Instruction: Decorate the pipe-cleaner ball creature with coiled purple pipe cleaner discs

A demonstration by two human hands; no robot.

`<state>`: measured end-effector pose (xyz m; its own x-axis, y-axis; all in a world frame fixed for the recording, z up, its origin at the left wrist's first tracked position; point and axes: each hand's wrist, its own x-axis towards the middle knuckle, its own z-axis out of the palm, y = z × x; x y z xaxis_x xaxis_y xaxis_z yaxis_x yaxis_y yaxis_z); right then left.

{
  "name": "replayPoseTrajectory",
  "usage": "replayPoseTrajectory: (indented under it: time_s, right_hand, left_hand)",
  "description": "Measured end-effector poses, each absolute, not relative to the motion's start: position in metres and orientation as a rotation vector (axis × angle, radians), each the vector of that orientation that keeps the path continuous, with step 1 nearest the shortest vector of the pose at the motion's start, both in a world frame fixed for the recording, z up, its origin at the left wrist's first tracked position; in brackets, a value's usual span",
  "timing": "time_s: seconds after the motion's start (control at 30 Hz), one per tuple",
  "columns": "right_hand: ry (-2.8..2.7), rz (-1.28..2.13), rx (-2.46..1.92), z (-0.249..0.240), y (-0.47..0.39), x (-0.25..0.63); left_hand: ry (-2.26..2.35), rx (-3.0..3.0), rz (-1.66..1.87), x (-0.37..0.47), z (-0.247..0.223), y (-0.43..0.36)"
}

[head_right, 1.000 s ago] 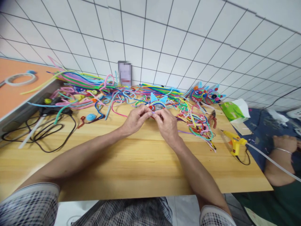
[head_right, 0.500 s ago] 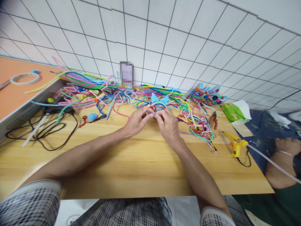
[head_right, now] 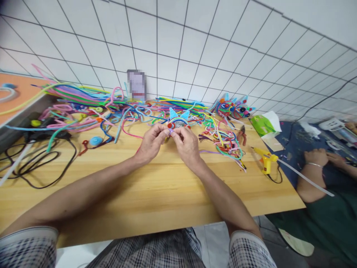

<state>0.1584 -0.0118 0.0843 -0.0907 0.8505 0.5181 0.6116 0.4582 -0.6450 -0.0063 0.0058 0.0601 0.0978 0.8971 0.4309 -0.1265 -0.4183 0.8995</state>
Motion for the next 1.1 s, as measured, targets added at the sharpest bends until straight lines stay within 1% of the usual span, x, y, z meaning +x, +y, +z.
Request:
replayPoseTrajectory:
  time_s: [0.07,0.23,0.3,0.4,0.67,0.73,0.9,0.97,1.1]
  right_hand:
    - [-1.825,0.292,-1.239,0.085,-0.011,0.161]
    - [-2.015,0.035,-1.214,0.088,-0.012,0.168]
    - [-2.041,-0.002,-1.236,0.089,-0.013,0.168]
    - [-1.975,0.097,-1.248,0.088,-0.013,0.164]
    - [-1.689,0.594,-1.225,0.082,-0.008,0.158]
    - [-1.702,0.596,-1.235,0.083,-0.007,0.161]
    - [-1.824,0.371,-1.242,0.092,-0.009,0.166]
    - [-1.821,0.385,-1.251,0.093,-0.009,0.165]
    - [-1.740,0.549,-1.231,0.089,-0.008,0.161]
  left_hand:
    - [0.774,1.551,1.427,-0.009,0.060,0.010]
    - [0.821,2.028,1.353,-0.020,0.065,0.020]
    - [0.832,2.099,1.360,-0.022,0.067,0.020]
    - [0.863,2.015,1.394,-0.022,0.067,0.016]
    - [0.827,1.549,1.387,-0.011,0.054,0.010]
    - [0.800,1.589,1.354,-0.012,0.055,0.013]
    - [0.833,1.924,1.354,-0.020,0.064,0.021]
    - [0.842,1.924,1.357,-0.020,0.065,0.020]
    - [0.836,1.712,1.379,-0.016,0.059,0.017]
